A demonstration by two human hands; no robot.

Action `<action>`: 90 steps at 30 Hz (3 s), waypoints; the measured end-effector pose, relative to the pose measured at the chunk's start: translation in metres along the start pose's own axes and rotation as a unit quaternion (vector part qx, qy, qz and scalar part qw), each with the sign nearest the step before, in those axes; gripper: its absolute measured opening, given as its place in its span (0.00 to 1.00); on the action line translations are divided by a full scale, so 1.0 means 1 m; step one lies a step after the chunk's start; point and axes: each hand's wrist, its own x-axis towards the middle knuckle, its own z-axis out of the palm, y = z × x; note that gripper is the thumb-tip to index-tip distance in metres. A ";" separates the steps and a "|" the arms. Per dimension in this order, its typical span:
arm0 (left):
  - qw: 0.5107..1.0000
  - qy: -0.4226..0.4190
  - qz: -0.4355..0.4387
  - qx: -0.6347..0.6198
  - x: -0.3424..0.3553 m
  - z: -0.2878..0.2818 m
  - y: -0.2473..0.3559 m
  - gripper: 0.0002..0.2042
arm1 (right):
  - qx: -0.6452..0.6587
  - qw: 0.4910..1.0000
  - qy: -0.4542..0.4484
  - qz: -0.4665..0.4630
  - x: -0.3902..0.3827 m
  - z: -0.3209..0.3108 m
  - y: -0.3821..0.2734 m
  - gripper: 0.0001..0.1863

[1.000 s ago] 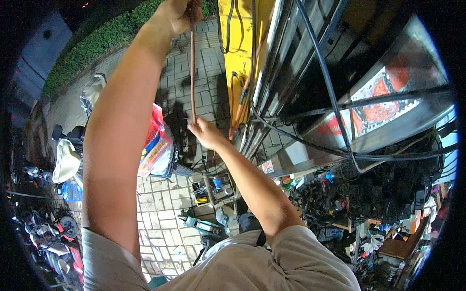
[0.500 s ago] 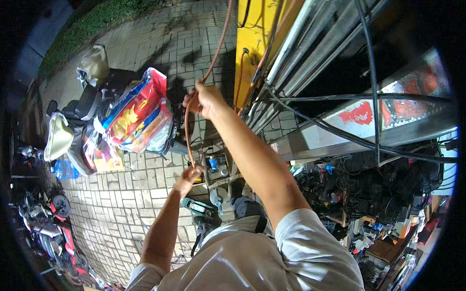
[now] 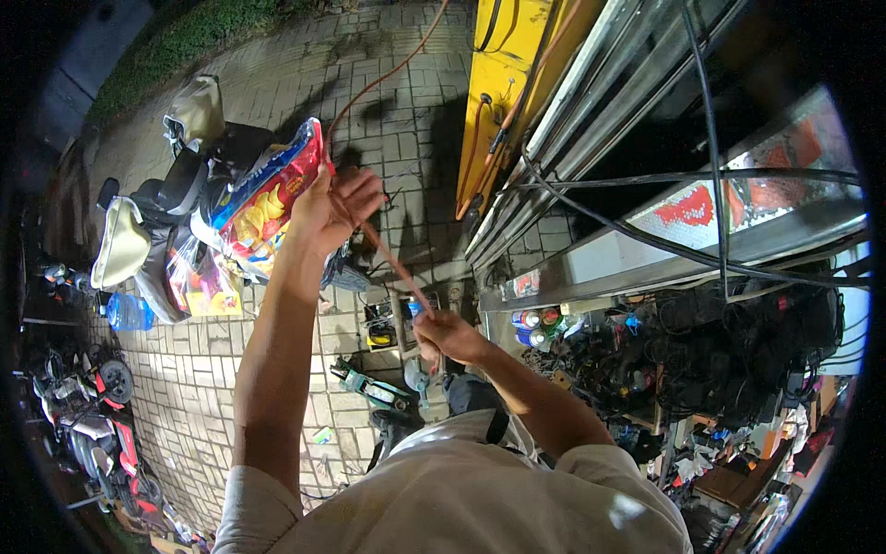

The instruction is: The person sits on the floor in a workshop and repairs electrical wires. They strip the insulation from the wire ends using pliers, twist the exposed copper strands together, and wrap the connections with red and black electrical tape.

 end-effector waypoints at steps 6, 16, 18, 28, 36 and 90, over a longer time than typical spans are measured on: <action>0.913 -0.348 -0.034 0.210 -0.082 0.008 -0.048 0.40 | 0.355 0.932 0.029 -0.061 0.005 0.105 -0.179 0.20; 0.844 -0.007 0.314 0.435 -0.159 0.040 -0.004 0.12 | 0.421 0.840 0.100 -0.328 0.076 0.119 -0.311 0.16; 0.836 -0.008 0.395 0.381 -0.142 0.072 0.027 0.11 | 0.396 0.866 0.068 -0.297 0.080 0.112 -0.314 0.17; 0.706 -0.090 0.611 0.347 0.020 0.323 0.169 0.14 | 0.066 0.853 0.233 -0.463 0.102 0.085 -0.388 0.34; 0.653 -0.003 0.667 0.358 0.104 0.455 0.191 0.17 | -0.037 0.772 0.317 -0.549 0.112 0.079 -0.450 0.33; 0.630 -0.313 0.683 0.197 0.215 0.506 0.183 0.13 | -0.169 0.929 0.143 -0.297 0.024 0.039 -0.222 0.25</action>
